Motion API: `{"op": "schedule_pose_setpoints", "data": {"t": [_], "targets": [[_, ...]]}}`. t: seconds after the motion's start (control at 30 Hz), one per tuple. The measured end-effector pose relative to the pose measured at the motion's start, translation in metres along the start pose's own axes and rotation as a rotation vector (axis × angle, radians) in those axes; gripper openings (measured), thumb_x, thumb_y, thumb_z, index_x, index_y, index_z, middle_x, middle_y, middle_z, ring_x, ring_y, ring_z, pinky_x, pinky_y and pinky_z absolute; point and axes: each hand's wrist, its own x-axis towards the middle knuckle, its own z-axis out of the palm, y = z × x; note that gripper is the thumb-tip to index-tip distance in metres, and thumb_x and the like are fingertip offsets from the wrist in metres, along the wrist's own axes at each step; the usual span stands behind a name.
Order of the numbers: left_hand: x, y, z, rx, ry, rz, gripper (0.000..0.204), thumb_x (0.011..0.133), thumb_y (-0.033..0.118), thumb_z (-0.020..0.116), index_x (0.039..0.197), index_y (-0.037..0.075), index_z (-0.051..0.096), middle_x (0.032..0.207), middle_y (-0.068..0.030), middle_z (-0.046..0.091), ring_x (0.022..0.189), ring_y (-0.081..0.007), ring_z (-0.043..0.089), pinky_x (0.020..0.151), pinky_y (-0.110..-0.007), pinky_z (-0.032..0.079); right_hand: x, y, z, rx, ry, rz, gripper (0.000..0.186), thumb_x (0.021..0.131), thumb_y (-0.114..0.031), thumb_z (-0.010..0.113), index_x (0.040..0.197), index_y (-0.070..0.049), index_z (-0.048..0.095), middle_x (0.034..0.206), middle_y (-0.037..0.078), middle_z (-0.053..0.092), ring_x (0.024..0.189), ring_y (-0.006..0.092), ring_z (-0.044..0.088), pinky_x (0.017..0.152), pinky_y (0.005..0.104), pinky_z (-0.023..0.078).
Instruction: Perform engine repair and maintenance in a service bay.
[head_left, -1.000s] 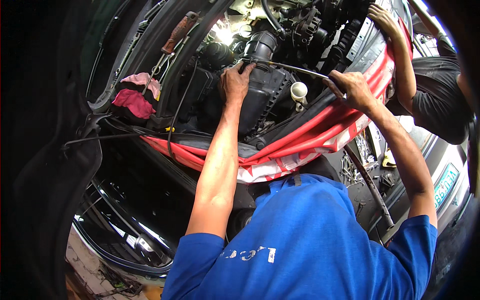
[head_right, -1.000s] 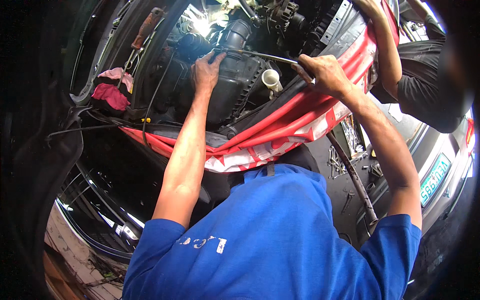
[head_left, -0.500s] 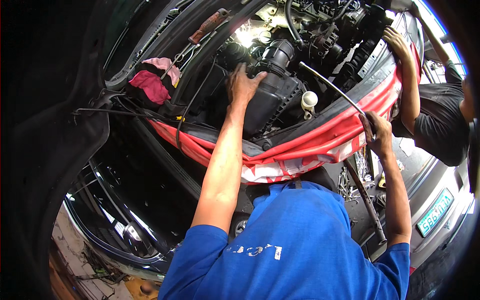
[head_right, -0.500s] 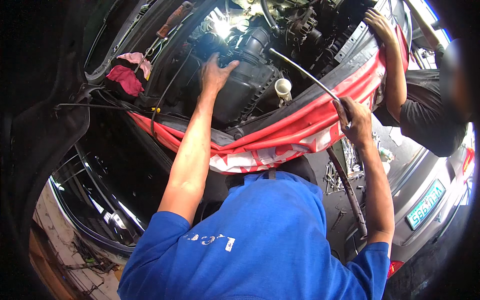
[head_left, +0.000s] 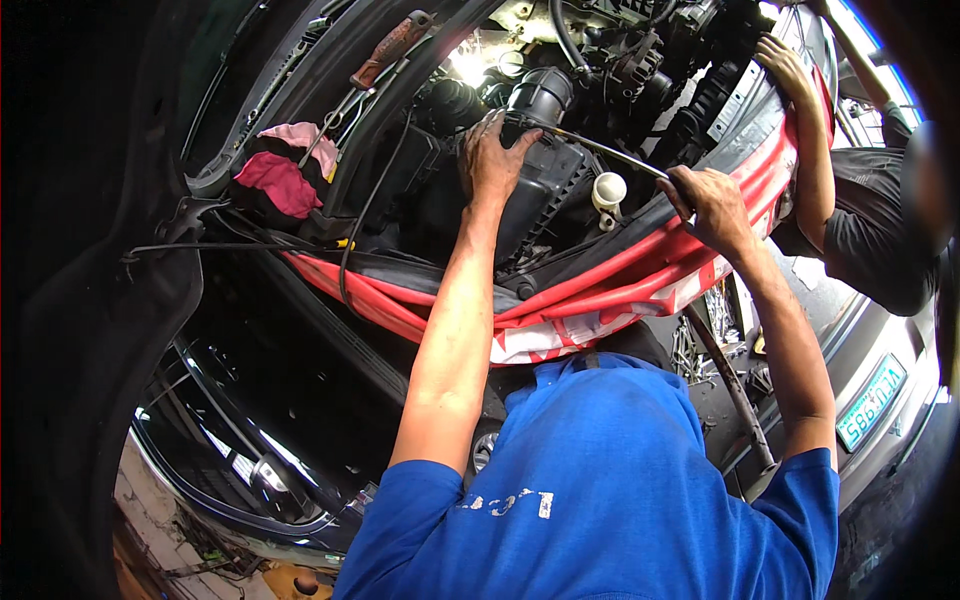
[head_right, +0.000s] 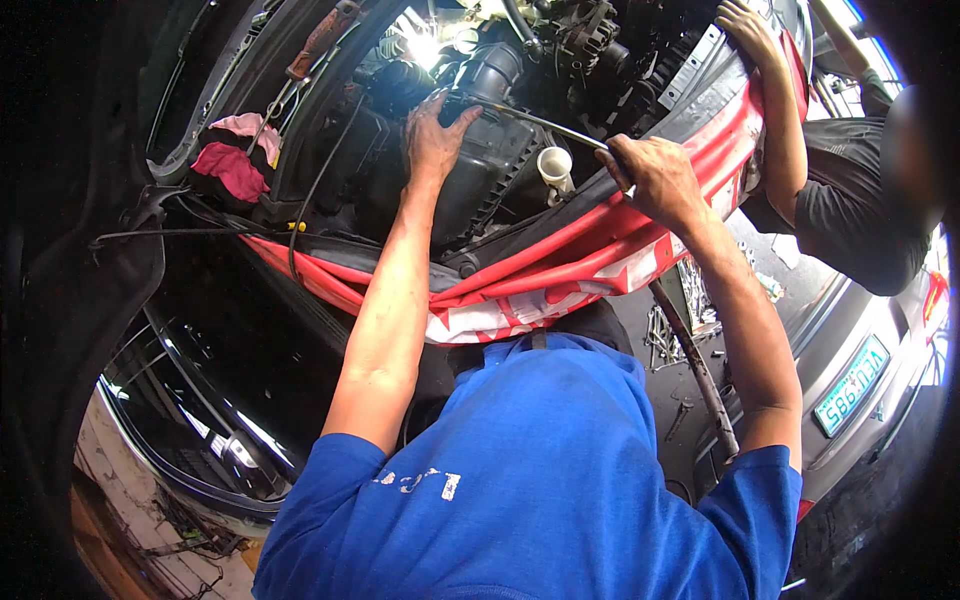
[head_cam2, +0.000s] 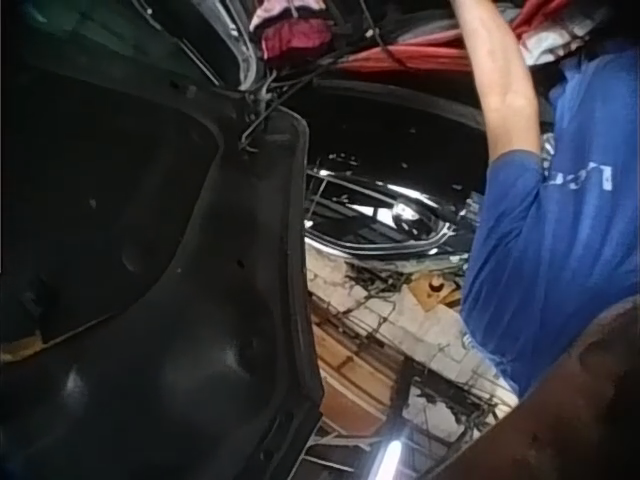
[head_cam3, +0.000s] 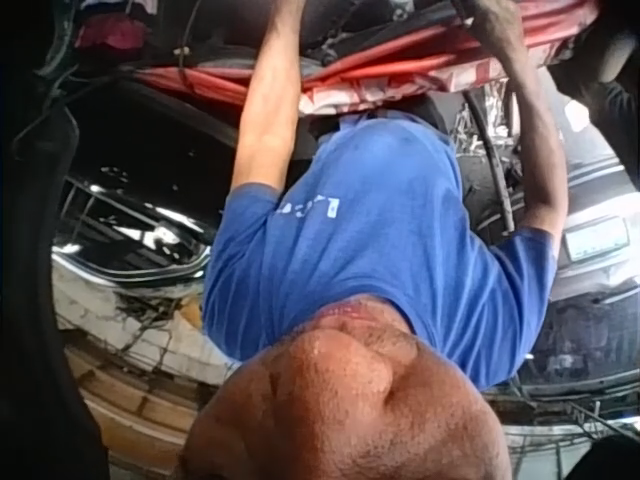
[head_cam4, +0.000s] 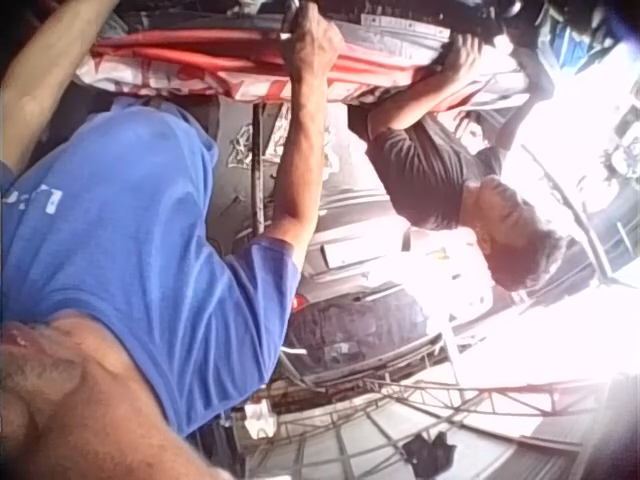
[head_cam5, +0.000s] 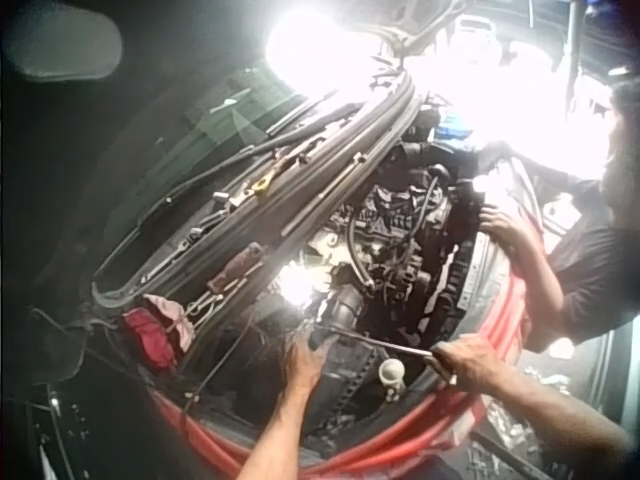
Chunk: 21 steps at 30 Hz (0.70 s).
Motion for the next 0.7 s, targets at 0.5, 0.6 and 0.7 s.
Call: {"op": "schedule_pose_setpoints", "data": {"t": [0.5,0.6,0.7], "targets": [[0.002,0.009,-0.005,-0.008,-0.081,-0.193,0.065,0.083,0.058,0.07,0.126,0.009,0.066,0.117,-0.0234,0.068,0.11,-0.0395,0.064,0.096,-0.046,0.048,0.006,0.005,0.004,0.257,-0.037,0.247,0.028,0.098,-0.019,0.061,0.077,-0.001,0.057,0.059,0.019,0.048,0.049,0.0363,0.052,0.049,0.0424,0.039],[0.002,0.007,-0.003,-0.024,-0.089,-0.212,0.064,0.083,0.057,0.07,0.126,0.009,0.067,0.112,-0.024,0.069,0.106,-0.0409,0.066,0.094,-0.046,0.05,0.002,0.004,0.009,0.306,-0.034,0.28,0.031,0.099,-0.02,0.06,0.075,0.0,0.056,0.057,0.019,0.045,0.046,0.035,0.046,0.047,0.0409,0.037],[0.002,0.006,-0.001,0.007,-0.077,-0.207,0.063,0.084,0.055,0.07,0.126,0.009,0.067,0.11,-0.0245,0.069,0.104,-0.0411,0.067,0.094,-0.046,0.049,0.005,0.007,0.008,0.379,-0.066,0.376,0.032,0.099,-0.024,0.06,0.076,-0.002,0.061,0.055,0.018,0.047,0.045,0.0322,0.05,0.046,0.0402,0.038]]}}
